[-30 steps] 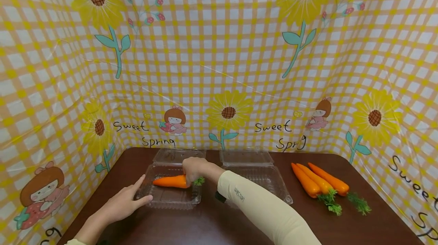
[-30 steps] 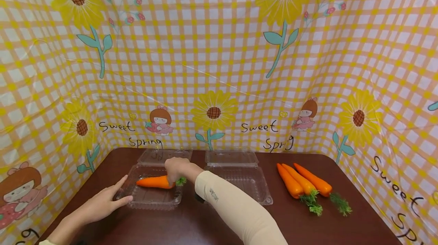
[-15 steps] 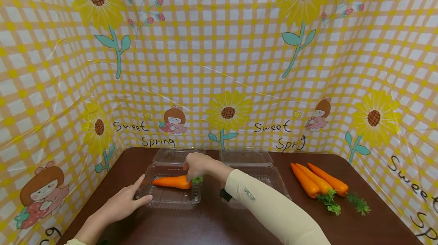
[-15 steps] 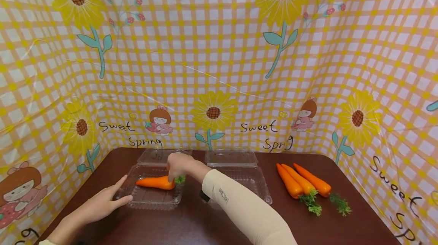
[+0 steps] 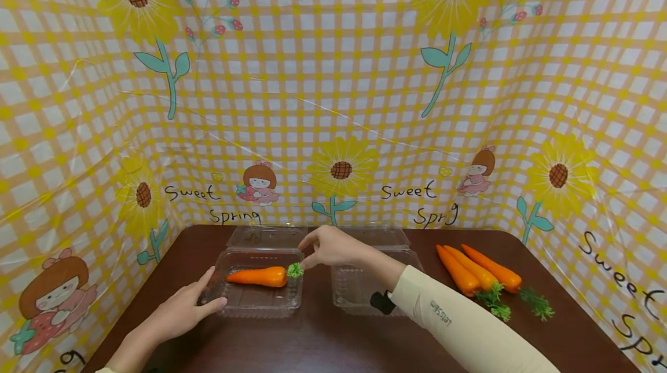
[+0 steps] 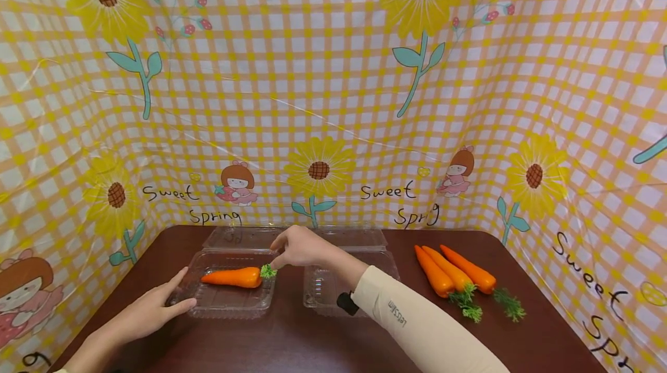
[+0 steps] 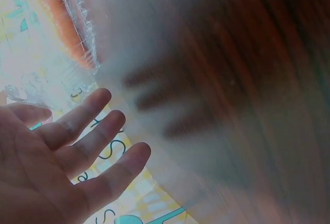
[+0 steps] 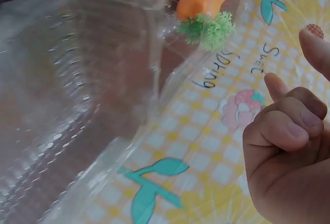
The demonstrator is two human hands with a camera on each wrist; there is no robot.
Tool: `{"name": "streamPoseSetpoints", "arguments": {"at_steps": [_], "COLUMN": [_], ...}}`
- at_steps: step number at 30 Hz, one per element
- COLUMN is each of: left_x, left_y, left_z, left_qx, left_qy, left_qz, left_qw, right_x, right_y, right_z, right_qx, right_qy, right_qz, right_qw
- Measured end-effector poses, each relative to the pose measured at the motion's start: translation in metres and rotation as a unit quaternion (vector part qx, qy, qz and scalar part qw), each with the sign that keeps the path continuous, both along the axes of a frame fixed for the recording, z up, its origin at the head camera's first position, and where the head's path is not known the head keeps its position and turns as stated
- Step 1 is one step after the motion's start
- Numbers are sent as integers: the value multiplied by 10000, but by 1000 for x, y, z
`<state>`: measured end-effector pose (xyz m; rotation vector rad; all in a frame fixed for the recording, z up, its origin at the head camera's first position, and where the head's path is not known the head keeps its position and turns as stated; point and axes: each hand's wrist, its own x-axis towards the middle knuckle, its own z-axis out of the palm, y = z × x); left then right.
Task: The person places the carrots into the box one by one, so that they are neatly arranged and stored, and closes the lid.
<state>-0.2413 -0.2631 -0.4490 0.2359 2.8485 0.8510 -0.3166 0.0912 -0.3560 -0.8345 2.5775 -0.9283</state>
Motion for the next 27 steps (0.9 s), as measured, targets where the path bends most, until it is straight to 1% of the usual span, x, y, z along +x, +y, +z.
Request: {"name": "streamPoseSetpoints", "arguments": {"at_steps": [4, 7, 12, 17, 20, 23, 27], "left_x": [1, 0, 0, 1, 1, 2, 2], "left_y": [0, 0, -1, -1, -1, 0, 1], "left_z": [0, 0, -1, 1, 3, 3, 2], "left_qx": [4, 27, 69, 65, 35, -17, -1], "left_qy": [29, 10, -47, -74, -57, -24, -42], "left_qz": [-4, -23, -28, -40, -41, -79, -69], "left_qw": [10000, 10000, 10000, 9999, 10000, 10000, 10000], "right_x": [9, 14, 22, 31, 37, 42, 46], "right_y": [24, 43, 75, 104, 119, 134, 155], "right_z": [0, -2, -6, -12, -19, -24, -30], "right_qx": [-338, -463, -602, -887, -947, -1028, -1264], "right_qy": [-185, -209, -105, -100, -90, -56, -13], "right_qz": [-379, -626, -1088, -1700, -2010, -2347, -2601], "right_qw": [9985, 9967, 9922, 9814, 9750, 9666, 9573]}}
